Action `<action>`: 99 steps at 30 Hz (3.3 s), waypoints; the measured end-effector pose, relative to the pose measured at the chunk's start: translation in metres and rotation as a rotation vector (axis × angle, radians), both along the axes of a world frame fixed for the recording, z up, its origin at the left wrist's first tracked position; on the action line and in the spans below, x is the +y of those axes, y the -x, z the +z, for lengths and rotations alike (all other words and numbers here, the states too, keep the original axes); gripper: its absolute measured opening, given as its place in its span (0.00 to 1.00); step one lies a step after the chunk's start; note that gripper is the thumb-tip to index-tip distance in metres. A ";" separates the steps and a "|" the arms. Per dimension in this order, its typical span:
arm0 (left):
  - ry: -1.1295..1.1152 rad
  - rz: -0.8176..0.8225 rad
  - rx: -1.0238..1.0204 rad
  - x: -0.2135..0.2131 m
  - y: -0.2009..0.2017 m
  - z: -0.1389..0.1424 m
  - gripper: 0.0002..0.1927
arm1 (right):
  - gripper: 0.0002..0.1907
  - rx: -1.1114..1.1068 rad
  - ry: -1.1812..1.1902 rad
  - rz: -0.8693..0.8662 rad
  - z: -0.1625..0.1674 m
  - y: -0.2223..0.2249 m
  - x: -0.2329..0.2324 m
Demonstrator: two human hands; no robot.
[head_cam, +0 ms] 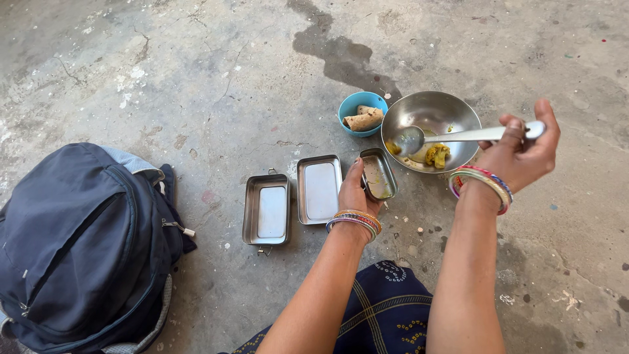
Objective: The person sits on the floor and packs folded clothes into a backpack, zips its compartments, then opens a metal tiffin box, takes out a flatbread, places it in a bowl, and handles the food containers and cloth.
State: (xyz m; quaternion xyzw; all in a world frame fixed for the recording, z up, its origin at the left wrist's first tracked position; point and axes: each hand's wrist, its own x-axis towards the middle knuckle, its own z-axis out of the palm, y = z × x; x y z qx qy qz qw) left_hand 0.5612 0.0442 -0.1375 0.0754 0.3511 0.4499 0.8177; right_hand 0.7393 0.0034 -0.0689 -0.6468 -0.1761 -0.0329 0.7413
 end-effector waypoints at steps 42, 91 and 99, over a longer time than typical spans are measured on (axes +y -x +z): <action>0.169 0.175 -0.136 0.059 -0.013 -0.014 0.21 | 0.15 0.157 -0.331 0.341 0.052 0.018 -0.019; 0.101 0.229 -0.084 0.035 0.058 -0.030 0.16 | 0.13 -0.237 0.920 0.706 -0.014 0.103 0.032; 0.105 0.236 -0.079 0.032 0.063 -0.065 0.17 | 0.30 -0.318 1.266 0.731 -0.050 0.099 0.035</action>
